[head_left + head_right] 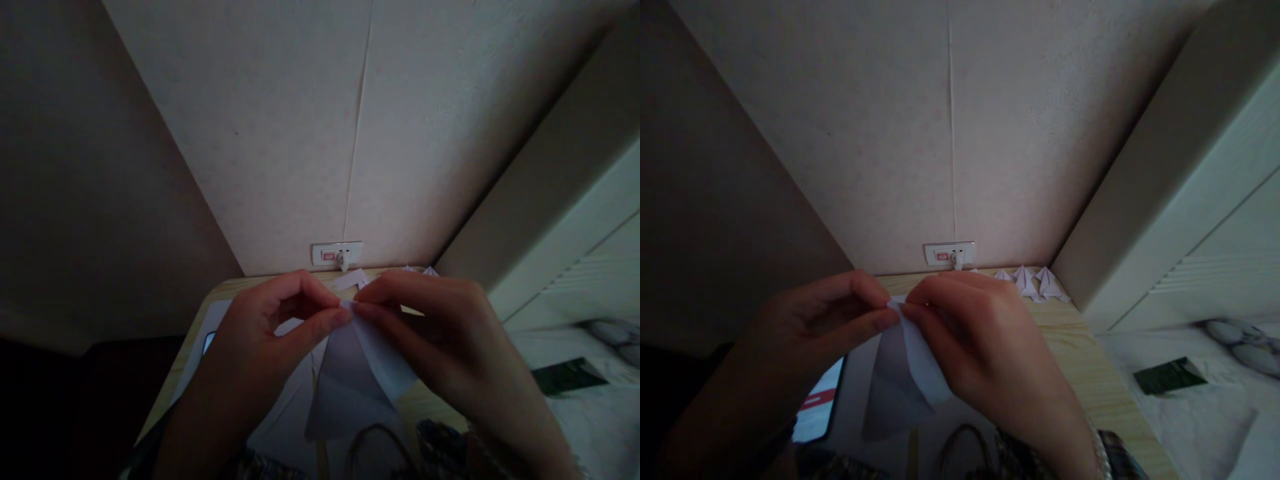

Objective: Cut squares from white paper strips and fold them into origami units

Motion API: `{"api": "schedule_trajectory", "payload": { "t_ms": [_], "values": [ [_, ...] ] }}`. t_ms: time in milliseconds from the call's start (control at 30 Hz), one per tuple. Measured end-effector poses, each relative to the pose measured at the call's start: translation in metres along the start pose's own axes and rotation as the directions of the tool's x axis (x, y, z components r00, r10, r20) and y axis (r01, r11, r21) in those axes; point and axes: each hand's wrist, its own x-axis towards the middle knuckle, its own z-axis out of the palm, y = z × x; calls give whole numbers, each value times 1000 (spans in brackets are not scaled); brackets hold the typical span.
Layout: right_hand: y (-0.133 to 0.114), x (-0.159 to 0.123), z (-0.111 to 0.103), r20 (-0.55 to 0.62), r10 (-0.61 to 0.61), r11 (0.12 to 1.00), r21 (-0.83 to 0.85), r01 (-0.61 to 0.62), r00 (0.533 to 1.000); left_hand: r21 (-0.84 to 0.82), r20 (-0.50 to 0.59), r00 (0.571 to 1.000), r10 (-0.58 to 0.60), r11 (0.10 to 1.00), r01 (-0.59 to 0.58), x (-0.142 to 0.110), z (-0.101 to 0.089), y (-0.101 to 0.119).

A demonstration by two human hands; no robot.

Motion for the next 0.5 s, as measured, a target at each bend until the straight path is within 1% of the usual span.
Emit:
{"api": "schedule_trajectory", "payload": {
  "t_ms": [100,167,333,400,500],
  "values": [
    [1,2,1,-7,6,1000,16,-6,1000,42,-53,998,35,999,-33,-2,3,2],
    [3,2,1,-12,34,999,33,-33,999,84,-79,995,54,995,-47,-4,4,3],
    [8,1,4,20,83,991,106,-85,996,164,-106,992,62,985,-44,-7,3,5],
    [10,0,4,41,90,991,96,-93,995,187,-102,989,103,979,-82,-5,1,3],
    [10,1,4,43,117,987,101,-121,992,167,-39,984,172,972,-164,1,-3,-3]
  ]
}}
